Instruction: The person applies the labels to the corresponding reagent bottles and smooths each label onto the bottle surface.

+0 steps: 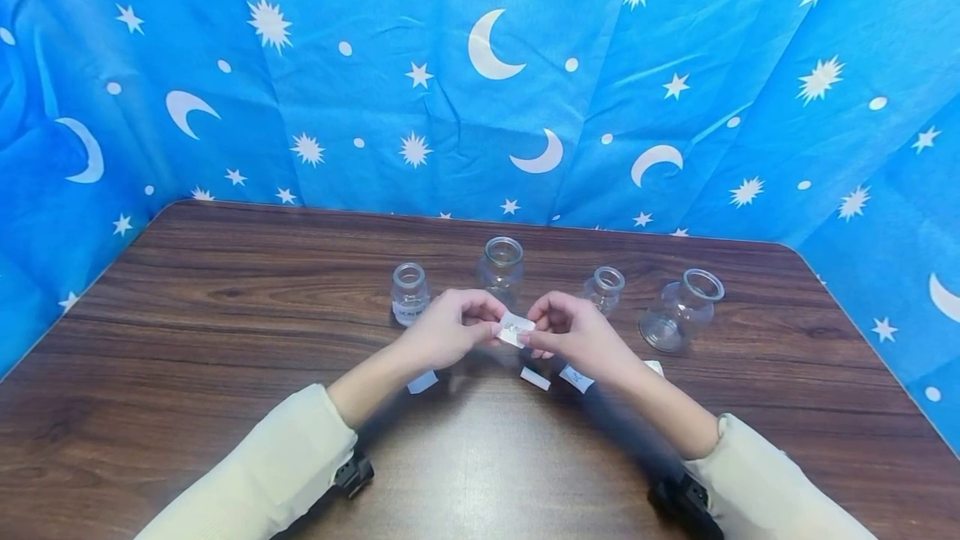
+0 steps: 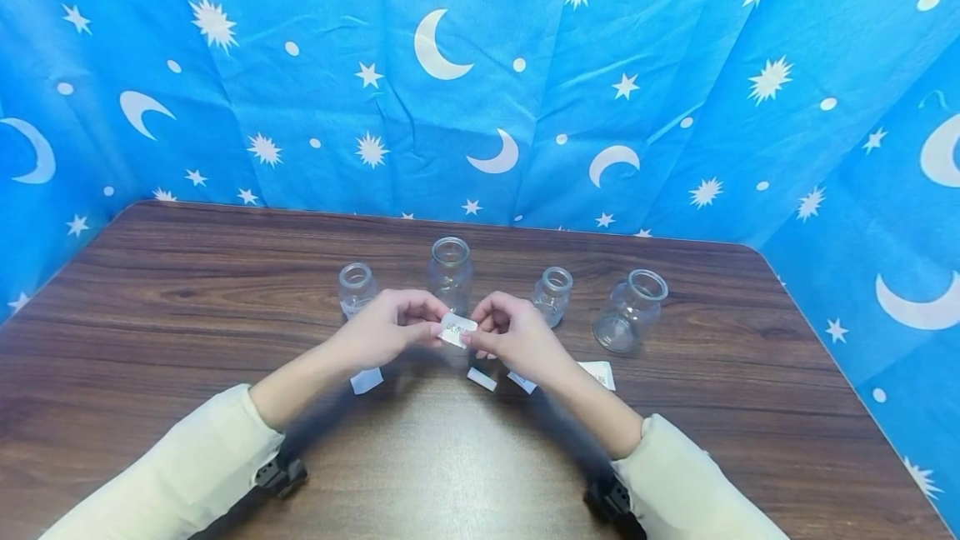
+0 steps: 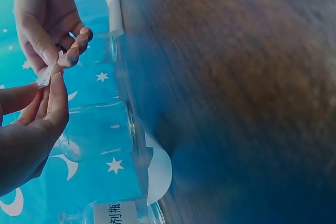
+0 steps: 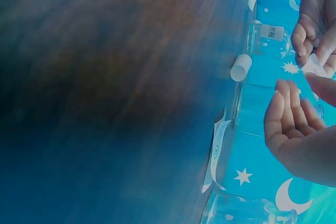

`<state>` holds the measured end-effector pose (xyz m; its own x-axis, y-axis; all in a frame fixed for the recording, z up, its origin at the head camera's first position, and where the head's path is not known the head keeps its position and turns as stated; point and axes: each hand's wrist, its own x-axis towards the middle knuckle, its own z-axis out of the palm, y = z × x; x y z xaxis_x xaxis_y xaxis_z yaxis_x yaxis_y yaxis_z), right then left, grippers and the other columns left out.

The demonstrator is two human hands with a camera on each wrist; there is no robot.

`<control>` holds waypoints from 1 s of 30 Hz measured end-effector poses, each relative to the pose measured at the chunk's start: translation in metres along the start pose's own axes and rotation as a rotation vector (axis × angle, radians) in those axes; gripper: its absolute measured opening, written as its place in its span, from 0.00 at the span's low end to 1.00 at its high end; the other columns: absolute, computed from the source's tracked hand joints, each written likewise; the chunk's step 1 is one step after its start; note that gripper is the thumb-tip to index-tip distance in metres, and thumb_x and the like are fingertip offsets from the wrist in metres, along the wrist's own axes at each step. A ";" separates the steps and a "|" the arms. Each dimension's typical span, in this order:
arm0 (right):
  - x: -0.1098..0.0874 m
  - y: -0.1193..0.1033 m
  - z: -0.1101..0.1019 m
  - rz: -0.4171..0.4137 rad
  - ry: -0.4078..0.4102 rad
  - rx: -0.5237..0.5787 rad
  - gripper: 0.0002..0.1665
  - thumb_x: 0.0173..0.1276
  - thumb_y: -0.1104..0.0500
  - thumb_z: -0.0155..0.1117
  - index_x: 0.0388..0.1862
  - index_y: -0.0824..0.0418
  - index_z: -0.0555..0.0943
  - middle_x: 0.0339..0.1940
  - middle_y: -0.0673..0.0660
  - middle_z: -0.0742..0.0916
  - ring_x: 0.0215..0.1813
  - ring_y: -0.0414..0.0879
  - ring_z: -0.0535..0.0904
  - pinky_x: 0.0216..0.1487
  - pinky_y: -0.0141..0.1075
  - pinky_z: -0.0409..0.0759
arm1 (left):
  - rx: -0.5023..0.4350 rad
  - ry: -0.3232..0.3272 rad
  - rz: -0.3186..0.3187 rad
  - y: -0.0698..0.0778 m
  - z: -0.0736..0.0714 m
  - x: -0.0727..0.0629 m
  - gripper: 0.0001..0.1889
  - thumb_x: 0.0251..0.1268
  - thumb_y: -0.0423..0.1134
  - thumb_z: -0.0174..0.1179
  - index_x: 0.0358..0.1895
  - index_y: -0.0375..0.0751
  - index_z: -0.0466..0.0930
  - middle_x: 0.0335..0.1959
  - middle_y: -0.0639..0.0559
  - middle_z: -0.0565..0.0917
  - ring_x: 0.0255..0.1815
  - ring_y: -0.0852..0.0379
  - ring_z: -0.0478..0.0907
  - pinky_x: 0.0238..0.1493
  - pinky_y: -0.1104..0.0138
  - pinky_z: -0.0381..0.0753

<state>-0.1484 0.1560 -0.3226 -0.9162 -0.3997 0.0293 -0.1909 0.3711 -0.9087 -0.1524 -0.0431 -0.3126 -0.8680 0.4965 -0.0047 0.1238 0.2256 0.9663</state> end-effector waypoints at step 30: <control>0.024 0.002 0.005 -0.034 0.126 -0.193 0.04 0.55 0.70 0.63 0.24 0.66 0.78 0.52 0.66 0.77 0.55 0.58 0.71 0.49 0.48 0.74 | 0.344 0.332 -0.055 -0.014 0.003 0.015 0.04 0.53 0.28 0.61 0.31 0.37 0.75 0.23 0.52 0.81 0.23 0.59 0.77 0.28 0.69 0.72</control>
<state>-0.1695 0.1432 -0.3257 -0.9425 -0.3114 0.1212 -0.2752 0.5174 -0.8103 -0.1656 -0.0366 -0.3270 -0.9774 0.1944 0.0831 0.1768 0.5363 0.8253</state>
